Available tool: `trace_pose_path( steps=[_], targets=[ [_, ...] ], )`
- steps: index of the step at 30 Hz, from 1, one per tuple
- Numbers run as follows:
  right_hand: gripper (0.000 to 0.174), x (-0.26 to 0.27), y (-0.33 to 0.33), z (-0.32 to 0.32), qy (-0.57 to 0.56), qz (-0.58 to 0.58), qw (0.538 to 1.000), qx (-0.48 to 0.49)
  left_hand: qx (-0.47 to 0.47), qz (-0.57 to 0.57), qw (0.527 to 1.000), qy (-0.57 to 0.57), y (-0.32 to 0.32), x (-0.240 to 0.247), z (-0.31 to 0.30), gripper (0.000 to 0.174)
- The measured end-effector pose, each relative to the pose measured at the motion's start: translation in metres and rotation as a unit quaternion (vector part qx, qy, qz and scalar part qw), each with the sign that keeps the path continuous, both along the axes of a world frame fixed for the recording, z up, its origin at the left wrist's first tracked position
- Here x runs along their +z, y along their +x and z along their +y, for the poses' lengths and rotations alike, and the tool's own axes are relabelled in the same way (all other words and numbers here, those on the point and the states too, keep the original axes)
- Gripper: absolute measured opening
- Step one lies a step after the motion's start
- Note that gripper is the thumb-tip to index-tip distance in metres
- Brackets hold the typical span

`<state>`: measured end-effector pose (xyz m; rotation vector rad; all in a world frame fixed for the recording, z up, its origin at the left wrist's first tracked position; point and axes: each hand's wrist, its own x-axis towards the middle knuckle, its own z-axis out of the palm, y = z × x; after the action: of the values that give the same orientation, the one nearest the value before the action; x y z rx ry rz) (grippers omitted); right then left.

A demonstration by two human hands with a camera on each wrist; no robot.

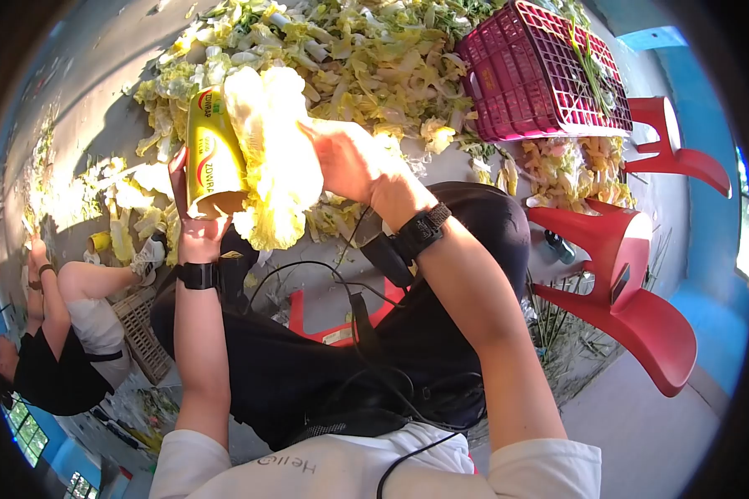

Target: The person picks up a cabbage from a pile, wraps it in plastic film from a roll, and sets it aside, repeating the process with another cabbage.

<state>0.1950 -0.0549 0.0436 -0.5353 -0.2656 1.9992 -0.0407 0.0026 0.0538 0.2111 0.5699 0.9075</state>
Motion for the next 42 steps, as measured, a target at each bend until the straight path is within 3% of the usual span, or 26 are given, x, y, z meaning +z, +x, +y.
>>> trace_pose_path(
  steps=[2, 5, 7, 8, 9, 12, 15, 17, 18, 19, 21, 24, 25, 27, 29, 31, 34, 36, 39, 41, 42],
  targets=[
    [0.053, 0.011, 0.003, 0.0, 0.004, -0.008, 1.0, 0.02, -0.014, 0.003, 1.0, 0.015, 0.0, 0.006, -0.002, 0.049],
    [0.056, 0.017, -0.003, -0.012, -0.002, -0.145, 0.989, -0.031, -0.009, 0.036, 0.999, -0.02, 0.008, 0.004, -0.008, 0.049],
    [0.058, 0.004, -0.005, -0.012, 0.156, -0.262, 0.951, -0.041, 0.004, 0.028, 1.0, -0.014, 0.016, 0.006, -0.017, 0.051],
    [0.057, -0.003, -0.008, -0.011, 0.066, -0.122, 0.99, -0.035, 0.005, 0.022, 1.0, -0.004, 0.018, 0.009, -0.019, 0.051],
    [0.057, -0.005, -0.011, -0.011, -0.028, 0.022, 0.999, -0.029, 0.005, 0.016, 1.0, 0.006, 0.018, 0.01, -0.02, 0.052],
    [0.055, -0.007, -0.013, -0.014, -0.028, 0.03, 0.998, -0.037, 0.011, 0.097, 0.995, 0.027, 0.017, 0.006, -0.014, 0.056],
    [0.056, -0.008, -0.019, -0.013, -0.024, 0.03, 0.997, -0.071, -0.013, 0.054, 0.998, 0.008, 0.022, 0.019, -0.01, 0.058],
    [0.055, -0.008, -0.021, -0.011, -0.041, -0.017, 0.996, -0.071, -0.004, 0.141, 0.99, -0.014, 0.017, 0.005, -0.002, 0.054],
    [0.055, -0.018, -0.018, -0.01, -0.04, -0.063, 0.995, -0.071, -0.048, 0.173, 0.983, -0.028, 0.011, 0.005, 0.001, 0.051],
    [0.055, -0.024, -0.017, -0.009, -0.038, -0.109, 0.991, -0.071, 0.015, 0.181, 0.983, 0.017, 0.022, 0.033, -0.014, 0.05],
    [0.054, -0.027, -0.016, -0.01, -0.053, -0.097, 0.992, -0.06, 0.02, 0.177, 0.983, 0.048, 0.016, 0.031, -0.016, 0.046],
    [0.056, -0.016, -0.018, -0.007, -0.082, -0.007, 0.996, -0.037, 0.043, 0.12, 0.99, 0.062, 0.008, 0.022, -0.024, 0.04],
    [0.057, -0.011, -0.021, -0.009, -0.084, -0.037, 0.995, -0.044, 0.019, 0.106, 0.994, 0.023, 0.005, 0.027, -0.02, 0.04],
    [0.059, 0.001, -0.027, -0.012, -0.085, -0.099, 0.99, -0.058, 0.052, 0.116, 0.986, 0.108, 0.003, 0.017, -0.021, 0.04],
    [0.056, -0.015, -0.021, -0.013, -0.002, -0.122, 0.992, -0.035, 0.057, 0.114, 0.985, 0.115, -0.002, 0.013, -0.022, 0.04],
    [0.053, -0.015, -0.02, -0.015, 0.012, -0.105, 0.994, -0.021, 0.03, 0.097, 0.994, 0.043, -0.004, 0.031, -0.019, 0.04],
    [0.055, -0.012, -0.017, -0.014, 0.015, -0.118, 0.993, -0.007, -0.029, 0.146, 0.984, 0.095, -0.006, 0.035, -0.014, 0.041],
    [0.056, -0.007, -0.016, -0.013, -0.001, -0.138, 0.99, 0.002, -0.045, 0.182, 0.982, -0.008, 0.0, 0.042, 0.0, 0.046],
    [0.058, 0.002, -0.013, -0.014, -0.039, -0.176, 0.984, 0.015, -0.046, 0.204, 0.975, 0.077, -0.01, 0.008, 0.01, 0.047],
    [0.06, 0.009, -0.013, -0.013, -0.081, -0.207, 0.975, 0.025, -0.051, 0.177, 0.954, 0.235, -0.023, 0.014, 0.001, 0.042],
    [0.061, 0.004, -0.013, -0.013, -0.093, -0.219, 0.971, 0.026, -0.047, 0.254, 0.94, 0.222, -0.022, 0.012, 0.005, 0.04]
  ],
)
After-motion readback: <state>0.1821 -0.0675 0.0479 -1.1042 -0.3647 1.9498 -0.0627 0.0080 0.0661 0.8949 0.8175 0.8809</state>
